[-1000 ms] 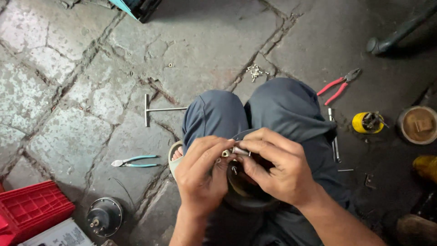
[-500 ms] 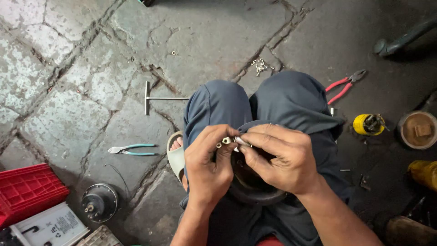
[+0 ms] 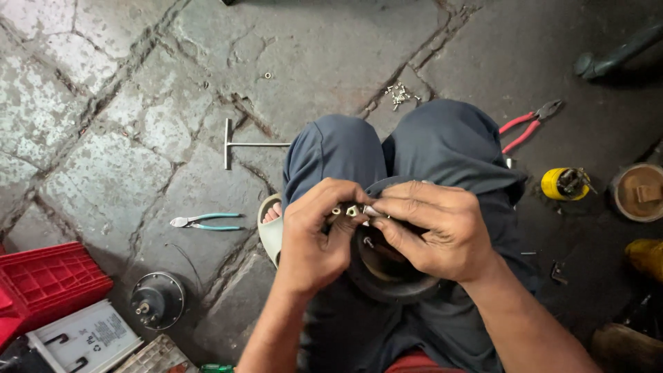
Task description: Repairing an internal mechanical or electrical component using a screwdriver and pliers while sitting on the floor.
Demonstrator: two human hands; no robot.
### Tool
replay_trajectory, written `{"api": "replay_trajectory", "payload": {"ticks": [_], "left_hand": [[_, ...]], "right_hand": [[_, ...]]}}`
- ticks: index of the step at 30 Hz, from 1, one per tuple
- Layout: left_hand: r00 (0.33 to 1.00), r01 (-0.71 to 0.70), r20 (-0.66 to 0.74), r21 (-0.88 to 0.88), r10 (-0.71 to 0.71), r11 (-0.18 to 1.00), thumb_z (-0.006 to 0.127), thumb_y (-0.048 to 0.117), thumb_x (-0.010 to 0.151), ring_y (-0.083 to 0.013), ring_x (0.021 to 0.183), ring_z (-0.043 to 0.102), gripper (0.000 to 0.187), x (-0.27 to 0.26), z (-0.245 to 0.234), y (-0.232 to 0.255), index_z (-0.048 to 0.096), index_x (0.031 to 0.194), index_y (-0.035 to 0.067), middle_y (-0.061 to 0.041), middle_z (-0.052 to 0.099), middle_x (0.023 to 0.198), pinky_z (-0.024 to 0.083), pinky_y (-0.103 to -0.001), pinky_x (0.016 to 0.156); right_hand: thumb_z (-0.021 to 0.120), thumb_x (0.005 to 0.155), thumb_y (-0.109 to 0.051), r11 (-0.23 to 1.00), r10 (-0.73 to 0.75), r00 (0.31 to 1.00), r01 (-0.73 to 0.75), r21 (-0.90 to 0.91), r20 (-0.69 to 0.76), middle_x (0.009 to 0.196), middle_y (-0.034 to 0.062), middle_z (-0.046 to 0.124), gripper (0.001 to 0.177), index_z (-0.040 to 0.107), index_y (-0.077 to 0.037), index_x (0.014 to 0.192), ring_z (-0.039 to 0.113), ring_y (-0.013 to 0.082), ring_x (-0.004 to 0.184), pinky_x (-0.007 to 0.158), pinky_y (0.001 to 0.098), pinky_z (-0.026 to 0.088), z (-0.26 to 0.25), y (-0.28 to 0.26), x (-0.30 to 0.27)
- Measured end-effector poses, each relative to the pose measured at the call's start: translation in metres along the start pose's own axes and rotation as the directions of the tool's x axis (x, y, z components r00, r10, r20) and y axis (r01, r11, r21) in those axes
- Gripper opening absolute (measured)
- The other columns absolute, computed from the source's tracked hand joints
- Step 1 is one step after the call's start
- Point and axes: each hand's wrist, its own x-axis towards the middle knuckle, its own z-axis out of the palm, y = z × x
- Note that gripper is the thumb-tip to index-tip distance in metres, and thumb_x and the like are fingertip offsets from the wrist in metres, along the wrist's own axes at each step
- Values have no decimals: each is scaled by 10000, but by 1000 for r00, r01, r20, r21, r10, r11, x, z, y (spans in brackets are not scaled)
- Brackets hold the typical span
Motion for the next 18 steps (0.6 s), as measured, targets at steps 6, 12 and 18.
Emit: {"api": "replay_trajectory", "payload": {"ticks": [6, 12, 18], "left_hand": [[1000, -20, 16, -11, 20, 1000, 762, -86, 787, -203, 897, 744, 256, -1, -7, -8, 675, 1008, 10, -93, 738, 987, 574, -284, 803], [992, -52, -117, 14, 53, 999, 706, -118, 821, -212, 895, 750, 290, -3, 5, -3, 723, 1081, 9, -104, 732, 1017, 596, -281, 794], [991, -4, -134, 67, 13, 998, 699, -119, 829, -199, 862, 756, 254, -2, 5, 1, 735, 1032, 28, -94, 741, 1005, 589, -267, 753]], "right_hand": [[740, 847, 1, 996, 56, 998, -58, -71, -40, 1002, 133, 720, 209, 675, 38, 1042, 748, 251, 912, 788, 337, 603, 6, -14, 1], [723, 861, -62, 965, 17, 1000, -15, -260, 6, 998, 137, 688, 219, 653, 25, 1049, 705, 302, 890, 789, 377, 572, 3, -26, 13], [731, 832, -168, 931, -85, 973, 153, -330, 212, 768, 91, 583, 184, 593, -47, 825, 595, 299, 633, 559, 392, 485, 0, -3, 23]]}}
